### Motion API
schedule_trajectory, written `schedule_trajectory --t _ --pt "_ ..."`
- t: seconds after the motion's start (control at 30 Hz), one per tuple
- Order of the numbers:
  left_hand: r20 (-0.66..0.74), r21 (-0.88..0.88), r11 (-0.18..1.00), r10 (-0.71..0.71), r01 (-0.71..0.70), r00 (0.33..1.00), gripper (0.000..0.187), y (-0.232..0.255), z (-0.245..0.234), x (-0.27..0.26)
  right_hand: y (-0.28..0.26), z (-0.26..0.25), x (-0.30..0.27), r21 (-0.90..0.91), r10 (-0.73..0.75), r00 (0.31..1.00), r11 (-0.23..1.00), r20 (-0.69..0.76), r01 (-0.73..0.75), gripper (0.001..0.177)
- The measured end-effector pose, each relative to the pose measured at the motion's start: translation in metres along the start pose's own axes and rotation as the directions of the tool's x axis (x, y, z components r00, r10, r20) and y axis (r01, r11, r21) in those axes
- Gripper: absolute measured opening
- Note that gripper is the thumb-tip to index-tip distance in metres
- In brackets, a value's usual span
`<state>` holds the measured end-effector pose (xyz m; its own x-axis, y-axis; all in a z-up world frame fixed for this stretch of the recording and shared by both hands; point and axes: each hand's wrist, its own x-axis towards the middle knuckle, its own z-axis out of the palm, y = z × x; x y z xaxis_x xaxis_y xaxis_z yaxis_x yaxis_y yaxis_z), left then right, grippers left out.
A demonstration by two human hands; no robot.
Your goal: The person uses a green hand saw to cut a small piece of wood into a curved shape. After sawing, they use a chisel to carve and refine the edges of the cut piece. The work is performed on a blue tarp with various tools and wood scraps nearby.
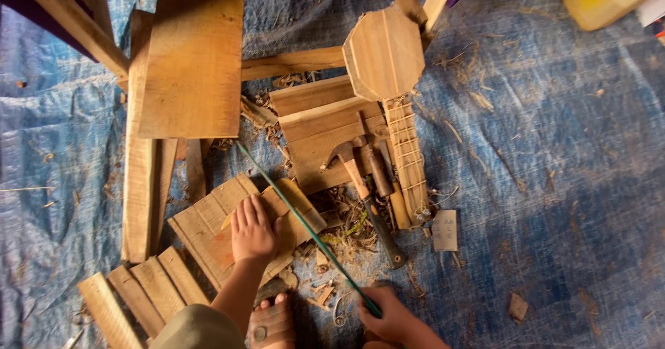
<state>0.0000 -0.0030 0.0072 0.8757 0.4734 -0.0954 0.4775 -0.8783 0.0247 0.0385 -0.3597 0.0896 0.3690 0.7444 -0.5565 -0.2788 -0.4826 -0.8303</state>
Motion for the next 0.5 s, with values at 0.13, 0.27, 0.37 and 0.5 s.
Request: schedule_trajectory --t 0.13,0.27,0.37,0.5 --pt "0.088 -0.012 1.0 -0.018 0.019 0.996 0.089 0.001 -0.002 0.0 0.022 -0.015 -0.056 0.039 0.217 0.976 0.976 -0.008 -0.216 0.016" --pt "0.092 -0.036 0.999 0.017 -0.014 0.996 0.086 0.0 -0.006 0.001 0.013 -0.022 -0.067 -0.028 0.174 0.982 0.984 -0.077 -0.177 0.021" --pt "0.12 -0.073 0.997 0.024 -0.016 0.992 0.086 -0.001 -0.009 0.0 -0.039 -0.006 -0.034 -0.078 0.167 0.984 0.982 -0.059 -0.171 0.023" --pt "0.103 -0.071 0.997 0.013 -0.006 0.995 0.085 0.0 -0.011 0.001 -0.033 0.003 0.028 -0.186 0.015 1.0 0.982 0.011 -0.013 0.035"
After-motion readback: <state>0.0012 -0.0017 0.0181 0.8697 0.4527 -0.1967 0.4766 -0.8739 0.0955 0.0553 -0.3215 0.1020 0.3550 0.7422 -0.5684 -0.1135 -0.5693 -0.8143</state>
